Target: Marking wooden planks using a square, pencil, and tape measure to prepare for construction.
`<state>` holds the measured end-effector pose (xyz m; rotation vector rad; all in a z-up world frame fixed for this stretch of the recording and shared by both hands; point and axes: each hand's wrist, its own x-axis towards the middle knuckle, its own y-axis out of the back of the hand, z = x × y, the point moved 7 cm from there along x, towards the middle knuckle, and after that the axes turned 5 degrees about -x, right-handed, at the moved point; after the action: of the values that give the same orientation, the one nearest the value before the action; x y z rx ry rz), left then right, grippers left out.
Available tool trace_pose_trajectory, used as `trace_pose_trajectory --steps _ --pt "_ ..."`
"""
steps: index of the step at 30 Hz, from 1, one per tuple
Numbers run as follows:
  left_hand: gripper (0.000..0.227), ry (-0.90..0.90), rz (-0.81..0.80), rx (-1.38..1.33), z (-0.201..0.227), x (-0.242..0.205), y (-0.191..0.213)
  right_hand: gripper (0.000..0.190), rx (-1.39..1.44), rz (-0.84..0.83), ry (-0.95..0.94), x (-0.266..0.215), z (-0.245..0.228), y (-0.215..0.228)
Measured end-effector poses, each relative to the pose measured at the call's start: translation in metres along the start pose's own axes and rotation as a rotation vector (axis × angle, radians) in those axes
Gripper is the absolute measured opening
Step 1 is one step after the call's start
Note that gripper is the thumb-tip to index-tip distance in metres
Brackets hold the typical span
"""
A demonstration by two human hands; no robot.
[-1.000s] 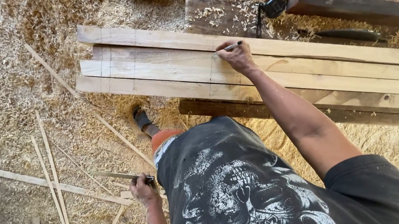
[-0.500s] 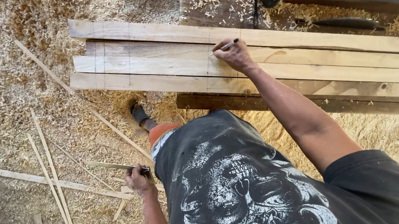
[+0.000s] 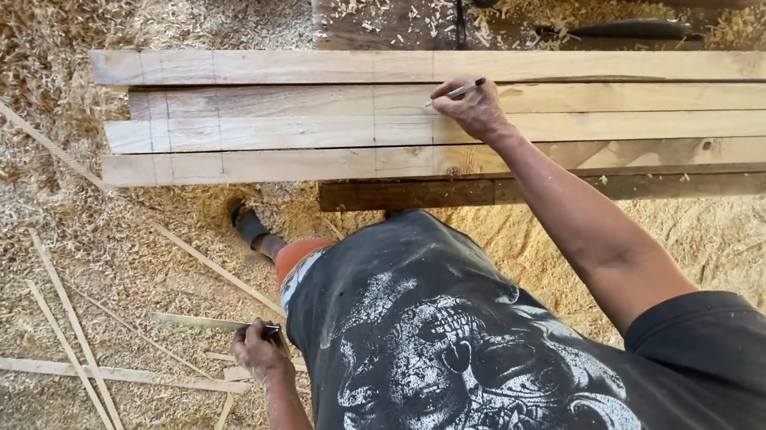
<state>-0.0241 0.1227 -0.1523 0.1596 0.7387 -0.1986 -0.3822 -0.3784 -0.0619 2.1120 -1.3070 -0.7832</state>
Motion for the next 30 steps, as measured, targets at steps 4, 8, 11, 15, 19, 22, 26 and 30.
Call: trace_pose_trajectory --steps 4,8,11,15,19,22,26,30 --pt "0.038 -0.071 -0.015 -0.044 -0.015 0.020 0.005 0.017 0.011 0.028 -0.027 -0.008 0.009 0.011" --pt "0.040 -0.043 0.016 0.015 0.002 0.007 -0.001 0.018 0.067 0.025 -0.067 -0.011 0.020 0.008" --pt "0.039 -0.036 0.007 0.012 0.003 0.009 0.002 0.019 0.093 0.033 -0.067 -0.009 0.023 0.009" --pt "0.038 -0.030 0.043 -0.007 0.010 0.000 0.007 0.020 0.175 0.050 -0.090 -0.010 0.016 0.008" --pt "0.037 -0.066 0.004 -0.164 -0.009 0.011 0.021 0.021 0.299 0.051 -0.103 0.027 -0.025 0.002" --pt "0.034 -0.050 0.062 -0.027 -0.007 0.001 0.029 0.021 0.351 0.071 -0.074 0.058 -0.055 -0.011" --pt "0.036 -0.092 0.105 -0.109 -0.006 -0.012 0.050 0.019 0.119 0.150 -0.017 0.087 -0.069 -0.021" --pt "0.040 -0.025 0.227 -0.207 -0.029 -0.009 0.074 0.018 0.075 0.164 -0.071 0.100 -0.062 -0.024"
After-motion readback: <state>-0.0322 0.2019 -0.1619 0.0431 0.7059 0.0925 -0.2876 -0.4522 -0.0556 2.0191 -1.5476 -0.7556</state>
